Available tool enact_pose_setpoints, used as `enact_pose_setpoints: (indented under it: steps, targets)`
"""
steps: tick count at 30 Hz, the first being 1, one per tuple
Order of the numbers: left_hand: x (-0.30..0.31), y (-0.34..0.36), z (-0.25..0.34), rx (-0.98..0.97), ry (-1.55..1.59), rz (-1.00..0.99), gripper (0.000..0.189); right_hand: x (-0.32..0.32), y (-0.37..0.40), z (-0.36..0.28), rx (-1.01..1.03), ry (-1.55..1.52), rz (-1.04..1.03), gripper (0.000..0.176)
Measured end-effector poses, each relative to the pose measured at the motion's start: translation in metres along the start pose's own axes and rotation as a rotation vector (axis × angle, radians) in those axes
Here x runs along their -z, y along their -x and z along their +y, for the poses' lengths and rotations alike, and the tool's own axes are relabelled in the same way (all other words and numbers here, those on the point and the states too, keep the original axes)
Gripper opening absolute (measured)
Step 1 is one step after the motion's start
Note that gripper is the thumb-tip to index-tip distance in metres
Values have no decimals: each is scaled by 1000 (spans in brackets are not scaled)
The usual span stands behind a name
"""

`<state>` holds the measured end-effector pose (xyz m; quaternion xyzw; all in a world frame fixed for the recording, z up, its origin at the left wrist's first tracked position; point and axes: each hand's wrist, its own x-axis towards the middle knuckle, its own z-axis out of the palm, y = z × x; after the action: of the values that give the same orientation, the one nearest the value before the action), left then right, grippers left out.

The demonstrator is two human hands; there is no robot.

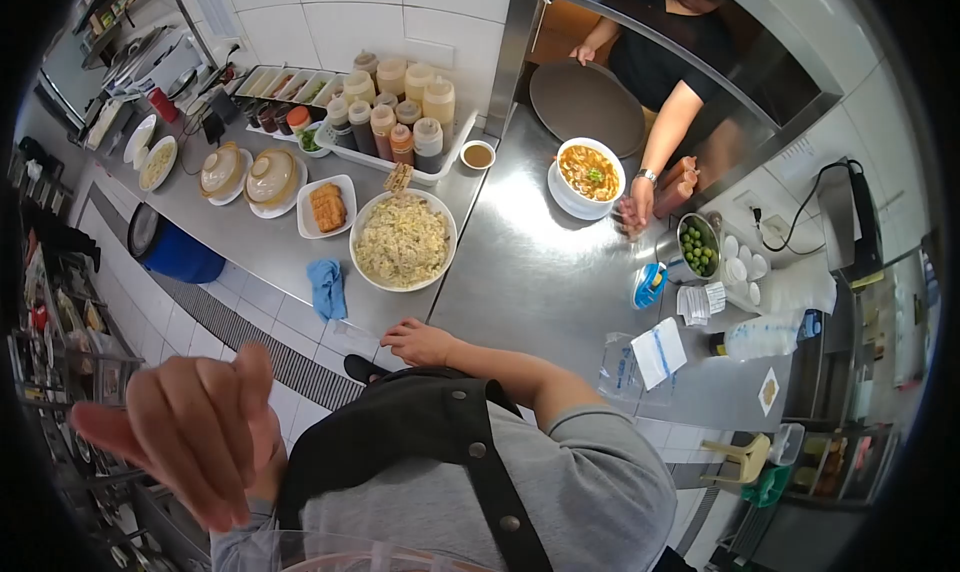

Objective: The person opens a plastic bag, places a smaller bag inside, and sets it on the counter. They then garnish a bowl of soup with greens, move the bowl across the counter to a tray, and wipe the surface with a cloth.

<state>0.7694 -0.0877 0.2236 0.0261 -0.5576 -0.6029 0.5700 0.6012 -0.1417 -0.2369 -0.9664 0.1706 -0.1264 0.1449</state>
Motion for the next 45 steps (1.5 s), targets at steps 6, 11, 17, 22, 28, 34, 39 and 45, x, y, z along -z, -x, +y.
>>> enact_pose_setpoints:
  steps: [6,11,17,22,28,34,39,45]
  targets:
    - [-21,18,7,144,289,30,70,-3,0,9,23,-62,10,20]
    - [-30,38,18,328,565,122,73,-5,1,16,71,-94,18,19]
    - [-58,4,27,365,776,491,52,-3,2,18,82,-63,26,15]
    - [-46,11,16,315,588,226,46,-4,1,16,84,-67,23,15]
    - [-32,8,6,219,350,-19,40,-5,3,13,50,-72,19,18]
    - [-20,5,-1,188,275,-207,36,2,2,8,40,-62,49,13]
    - [-8,-3,-5,106,172,-219,35,1,0,10,42,-68,11,14]
    - [-2,-12,-6,-24,41,-133,35,-3,1,12,51,-79,16,16]
